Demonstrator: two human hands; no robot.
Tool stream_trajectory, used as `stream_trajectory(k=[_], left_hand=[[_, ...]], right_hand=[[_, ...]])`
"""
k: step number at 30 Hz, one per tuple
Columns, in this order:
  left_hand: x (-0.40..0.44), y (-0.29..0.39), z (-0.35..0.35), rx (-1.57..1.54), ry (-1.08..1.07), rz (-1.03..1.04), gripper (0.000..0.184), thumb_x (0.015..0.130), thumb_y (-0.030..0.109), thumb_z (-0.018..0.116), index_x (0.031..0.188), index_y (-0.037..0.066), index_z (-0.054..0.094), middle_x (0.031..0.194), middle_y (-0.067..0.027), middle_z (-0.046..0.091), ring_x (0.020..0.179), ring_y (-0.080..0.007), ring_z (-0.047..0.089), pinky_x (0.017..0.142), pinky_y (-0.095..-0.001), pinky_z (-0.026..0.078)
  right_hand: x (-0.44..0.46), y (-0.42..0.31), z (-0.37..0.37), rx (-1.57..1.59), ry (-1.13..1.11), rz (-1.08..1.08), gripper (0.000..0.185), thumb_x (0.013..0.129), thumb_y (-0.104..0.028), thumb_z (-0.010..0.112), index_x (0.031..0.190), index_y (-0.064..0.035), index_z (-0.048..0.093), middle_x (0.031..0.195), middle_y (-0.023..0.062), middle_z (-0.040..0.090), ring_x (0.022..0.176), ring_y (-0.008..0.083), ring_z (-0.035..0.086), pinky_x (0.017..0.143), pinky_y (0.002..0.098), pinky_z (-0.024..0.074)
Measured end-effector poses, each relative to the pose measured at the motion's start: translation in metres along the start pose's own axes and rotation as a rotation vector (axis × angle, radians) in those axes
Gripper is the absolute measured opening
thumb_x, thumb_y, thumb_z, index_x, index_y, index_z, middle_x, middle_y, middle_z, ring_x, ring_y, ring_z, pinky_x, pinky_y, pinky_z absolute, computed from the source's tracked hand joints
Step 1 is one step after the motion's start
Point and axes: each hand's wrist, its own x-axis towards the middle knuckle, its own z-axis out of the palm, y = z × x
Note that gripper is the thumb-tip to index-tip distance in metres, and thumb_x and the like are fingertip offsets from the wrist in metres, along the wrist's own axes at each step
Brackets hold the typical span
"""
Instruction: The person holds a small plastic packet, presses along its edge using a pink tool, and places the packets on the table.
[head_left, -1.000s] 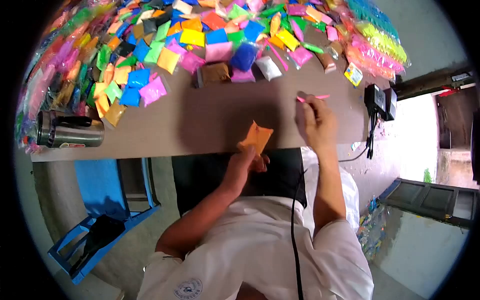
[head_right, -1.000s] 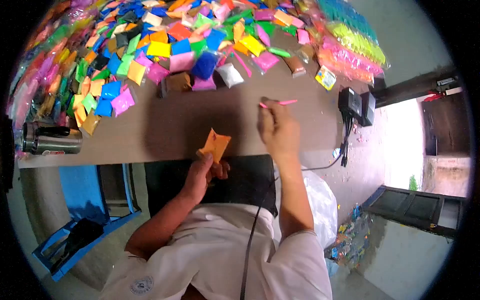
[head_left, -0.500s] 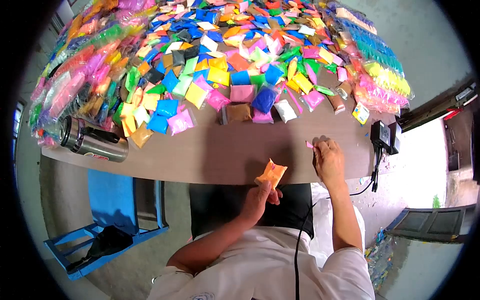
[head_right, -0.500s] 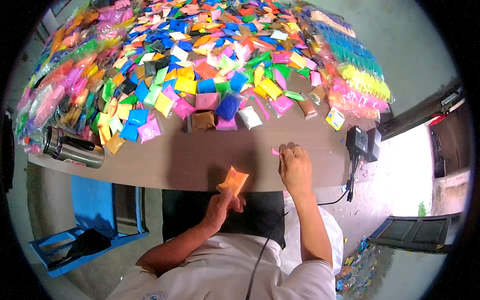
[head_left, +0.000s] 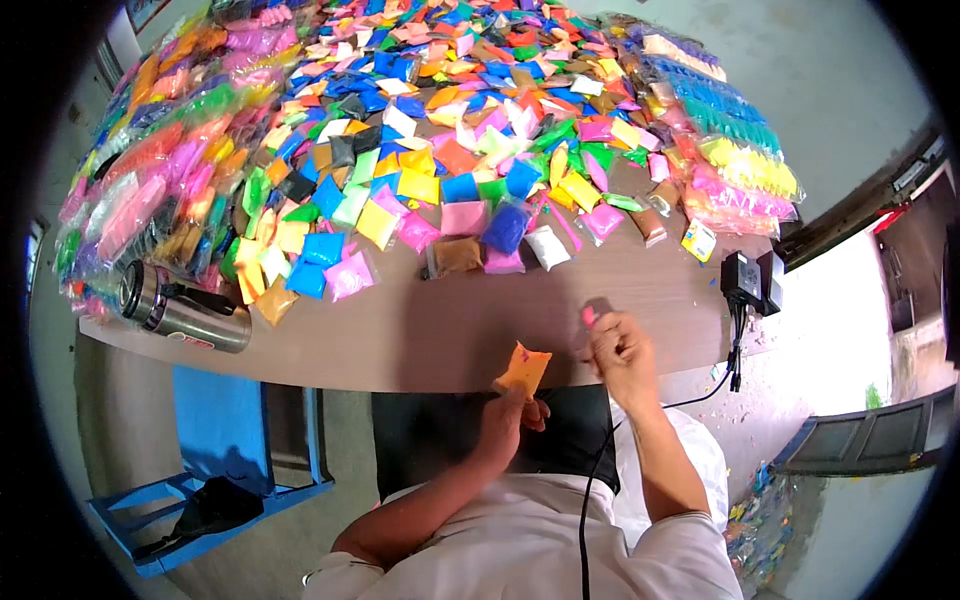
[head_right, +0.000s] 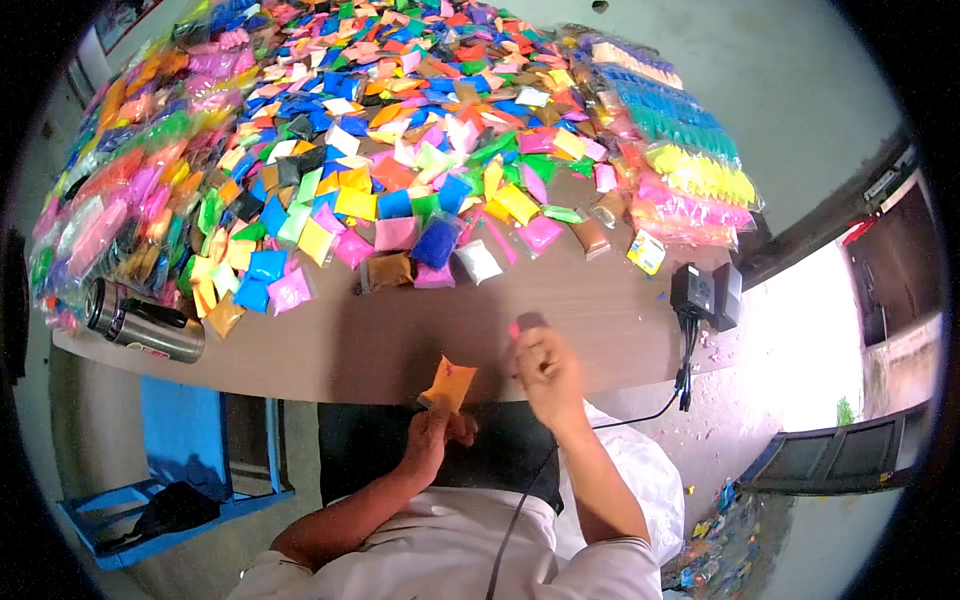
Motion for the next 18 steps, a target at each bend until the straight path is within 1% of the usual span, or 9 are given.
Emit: stream_trajectory(k=[1,3,4,5,7,11,14,16,18], left_hand=[[-0.001,0.001,0.002,-0.004,0.022,-0.004,0.057,0.097,0.050,0.041,0.069,0.002,0.052,0.075,-0.0132,0.061,0.063,-0.0153,0.058,0.061,-0.0264,0.050],[0.000,0.001,0.003,-0.007,0.042,-0.006,0.057,0.097,0.051,0.041,0.069,0.001,0.052,0.074,-0.0129,0.061,0.063,-0.0153,0.059,0.060,-0.0258,0.050],[0.001,-0.001,0.003,0.000,0.043,0.014,0.057,0.097,0.051,0.041,0.069,0.001,0.052,0.073,-0.0123,0.061,0.063,-0.0153,0.059,0.059,-0.0253,0.050],[0.000,-0.002,0.002,0.007,0.046,0.032,0.057,0.097,0.051,0.042,0.069,0.001,0.053,0.072,-0.0117,0.060,0.063,-0.0153,0.059,0.058,-0.0248,0.050],[-0.001,-0.001,0.000,-0.006,0.029,0.017,0.055,0.097,0.050,0.042,0.072,0.002,0.053,0.074,-0.0115,0.061,0.065,-0.0160,0.058,0.060,-0.0265,0.049],[-0.002,0.005,0.001,-0.029,0.011,-0.017,0.052,0.098,0.047,0.040,0.075,0.003,0.054,0.076,-0.0107,0.060,0.067,-0.0162,0.057,0.063,-0.0288,0.047],[0.001,0.000,-0.001,-0.032,-0.006,0.016,0.051,0.099,0.047,0.041,0.074,0.004,0.053,0.075,-0.0105,0.060,0.066,-0.0156,0.055,0.064,-0.0297,0.046],[0.000,0.004,0.000,-0.050,-0.004,-0.017,0.050,0.099,0.046,0.041,0.074,0.004,0.053,0.074,-0.0101,0.059,0.066,-0.0157,0.055,0.064,-0.0300,0.046],[-0.001,0.007,0.001,-0.066,0.002,-0.047,0.050,0.099,0.045,0.041,0.073,0.004,0.053,0.073,-0.0097,0.058,0.066,-0.0157,0.055,0.064,-0.0304,0.045]], right_hand=[[-0.004,-0.003,0.003,-0.001,0.004,0.000,0.006,0.093,-0.002,0.049,0.097,-0.0026,0.053,0.073,0.0037,0.062,0.057,0.0104,0.055,0.052,0.0239,0.0448],[-0.009,-0.010,0.016,0.285,-0.094,0.084,0.013,0.092,-0.001,0.049,0.103,0.0001,0.055,0.077,0.0059,0.063,0.066,0.0114,0.059,0.059,0.0238,0.0475],[-0.010,-0.009,0.013,0.344,-0.164,0.163,0.024,0.088,0.002,0.050,0.111,0.0029,0.055,0.088,0.0087,0.063,0.077,0.0131,0.060,0.071,0.0259,0.0501],[-0.013,-0.012,0.015,0.345,-0.164,0.165,0.024,0.088,0.002,0.050,0.111,0.0029,0.055,0.088,0.0087,0.063,0.077,0.0131,0.060,0.071,0.0259,0.0501],[-0.019,-0.022,0.022,0.574,-0.232,0.131,0.035,0.083,0.005,0.052,0.119,0.0045,0.052,0.100,0.0105,0.062,0.088,0.0164,0.062,0.080,0.0292,0.0509],[-0.029,-0.021,0.028,0.687,-0.244,0.093,0.048,0.079,0.009,0.053,0.126,0.0053,0.049,0.110,0.0118,0.059,0.099,0.0191,0.061,0.087,0.0320,0.0497],[-0.033,-0.025,0.031,0.535,-0.245,0.001,0.045,0.082,0.008,0.054,0.127,0.0055,0.049,0.106,0.0122,0.061,0.099,0.0199,0.061,0.088,0.0319,0.0497],[-0.034,-0.017,0.033,0.001,-0.168,-0.102,0.027,0.086,0.001,0.055,0.113,0.0057,0.057,0.101,0.0137,0.065,0.093,0.0183,0.064,0.080,0.0293,0.0505],[-0.033,-0.004,0.037,-0.012,-0.125,-0.142,0.023,0.091,-0.003,0.052,0.111,0.0059,0.057,0.095,0.0114,0.065,0.088,0.0171,0.064,0.079,0.0279,0.0510]])
